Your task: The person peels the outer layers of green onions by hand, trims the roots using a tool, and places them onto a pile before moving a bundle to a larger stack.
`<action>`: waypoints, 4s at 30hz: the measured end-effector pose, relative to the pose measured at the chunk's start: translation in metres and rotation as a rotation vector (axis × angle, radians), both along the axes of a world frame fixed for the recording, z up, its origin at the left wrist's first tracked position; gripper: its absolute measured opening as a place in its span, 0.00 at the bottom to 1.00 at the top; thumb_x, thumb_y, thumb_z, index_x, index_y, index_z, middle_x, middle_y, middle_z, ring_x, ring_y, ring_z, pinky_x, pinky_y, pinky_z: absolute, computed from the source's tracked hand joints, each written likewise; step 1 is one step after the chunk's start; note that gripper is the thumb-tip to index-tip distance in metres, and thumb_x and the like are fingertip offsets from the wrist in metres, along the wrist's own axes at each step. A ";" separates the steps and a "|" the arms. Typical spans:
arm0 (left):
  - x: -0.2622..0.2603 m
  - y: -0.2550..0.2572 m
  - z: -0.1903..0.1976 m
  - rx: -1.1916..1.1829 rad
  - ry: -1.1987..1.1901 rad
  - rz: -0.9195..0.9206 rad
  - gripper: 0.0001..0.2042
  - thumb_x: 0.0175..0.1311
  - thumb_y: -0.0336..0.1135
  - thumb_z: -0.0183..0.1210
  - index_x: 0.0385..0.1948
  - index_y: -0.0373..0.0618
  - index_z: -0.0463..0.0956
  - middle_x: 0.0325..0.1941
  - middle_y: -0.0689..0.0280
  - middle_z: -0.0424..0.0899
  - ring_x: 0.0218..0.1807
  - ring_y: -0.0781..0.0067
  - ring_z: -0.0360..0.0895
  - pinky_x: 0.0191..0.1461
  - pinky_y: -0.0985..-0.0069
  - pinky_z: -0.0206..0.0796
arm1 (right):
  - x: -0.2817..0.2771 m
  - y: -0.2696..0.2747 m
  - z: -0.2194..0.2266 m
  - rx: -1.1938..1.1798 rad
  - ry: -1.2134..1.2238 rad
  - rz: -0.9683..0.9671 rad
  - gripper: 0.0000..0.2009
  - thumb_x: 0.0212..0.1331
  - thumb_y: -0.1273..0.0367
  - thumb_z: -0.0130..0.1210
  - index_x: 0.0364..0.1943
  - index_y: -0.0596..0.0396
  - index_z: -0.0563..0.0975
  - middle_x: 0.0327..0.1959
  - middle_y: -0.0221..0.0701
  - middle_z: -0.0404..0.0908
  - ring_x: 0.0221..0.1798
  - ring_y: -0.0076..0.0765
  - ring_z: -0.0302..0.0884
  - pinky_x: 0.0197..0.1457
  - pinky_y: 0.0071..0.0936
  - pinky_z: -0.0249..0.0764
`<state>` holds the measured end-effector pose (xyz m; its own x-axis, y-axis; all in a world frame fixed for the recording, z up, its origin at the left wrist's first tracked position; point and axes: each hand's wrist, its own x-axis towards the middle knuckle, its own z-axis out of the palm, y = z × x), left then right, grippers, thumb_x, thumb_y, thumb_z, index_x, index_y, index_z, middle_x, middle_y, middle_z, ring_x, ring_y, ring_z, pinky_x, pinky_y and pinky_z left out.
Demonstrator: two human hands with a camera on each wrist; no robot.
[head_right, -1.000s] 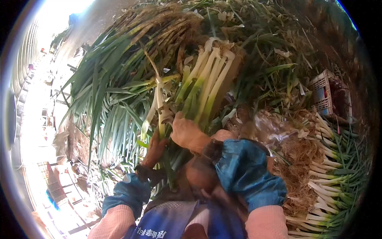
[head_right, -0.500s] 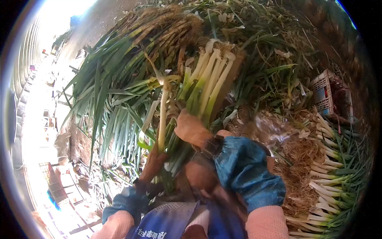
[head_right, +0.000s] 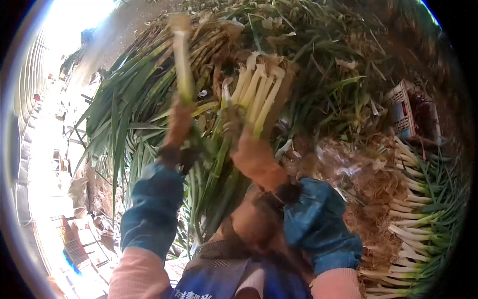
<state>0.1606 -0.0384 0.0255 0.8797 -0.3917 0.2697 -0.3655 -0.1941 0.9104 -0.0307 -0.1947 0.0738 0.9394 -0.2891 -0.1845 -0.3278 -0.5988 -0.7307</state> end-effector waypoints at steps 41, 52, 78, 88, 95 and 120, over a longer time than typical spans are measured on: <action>0.048 0.080 -0.095 0.883 0.092 0.097 0.17 0.46 0.44 0.60 0.31 0.40 0.74 0.36 0.52 0.78 0.41 0.48 0.75 0.44 0.58 0.65 | 0.030 0.037 -0.015 0.079 0.103 0.301 0.24 0.47 0.65 0.52 0.42 0.70 0.60 0.30 0.59 0.75 0.39 0.64 0.74 0.45 0.47 0.71; -0.007 0.044 0.011 1.220 -0.061 0.185 0.24 0.41 0.45 0.65 0.37 0.39 0.71 0.38 0.49 0.79 0.42 0.47 0.76 0.45 0.57 0.66 | 0.017 0.058 -0.015 0.116 0.026 0.338 0.26 0.47 0.66 0.55 0.44 0.72 0.59 0.29 0.59 0.75 0.37 0.63 0.75 0.42 0.47 0.73; 0.164 0.108 0.136 1.574 -1.117 0.339 0.10 0.55 0.41 0.53 0.34 0.48 0.73 0.27 0.66 0.76 0.31 0.63 0.76 0.34 0.69 0.67 | 0.015 0.038 -0.022 -0.013 0.034 0.222 0.32 0.46 0.67 0.54 0.52 0.77 0.57 0.26 0.56 0.76 0.32 0.59 0.78 0.35 0.44 0.75; -0.007 0.011 -0.015 0.909 -0.021 -0.009 0.15 0.46 0.34 0.56 0.38 0.41 0.71 0.37 0.51 0.79 0.43 0.47 0.75 0.44 0.59 0.66 | -0.002 0.021 -0.021 -0.050 0.021 0.166 0.32 0.48 0.65 0.56 0.52 0.76 0.56 0.26 0.56 0.76 0.34 0.61 0.77 0.39 0.45 0.74; -0.049 -0.018 0.024 1.157 -0.031 0.035 0.15 0.53 0.35 0.54 0.39 0.39 0.66 0.37 0.45 0.78 0.42 0.43 0.75 0.43 0.55 0.66 | -0.001 0.019 -0.020 -0.037 0.056 0.142 0.35 0.47 0.64 0.56 0.53 0.78 0.55 0.28 0.56 0.76 0.35 0.61 0.76 0.41 0.46 0.73; -0.094 -0.024 0.031 1.162 0.024 -0.252 0.36 0.50 0.32 0.50 0.63 0.33 0.45 0.35 0.45 0.78 0.39 0.44 0.76 0.42 0.55 0.66 | 0.037 -0.020 -0.046 -0.170 0.018 -0.062 0.30 0.47 0.66 0.49 0.49 0.83 0.58 0.27 0.58 0.76 0.34 0.60 0.77 0.41 0.44 0.74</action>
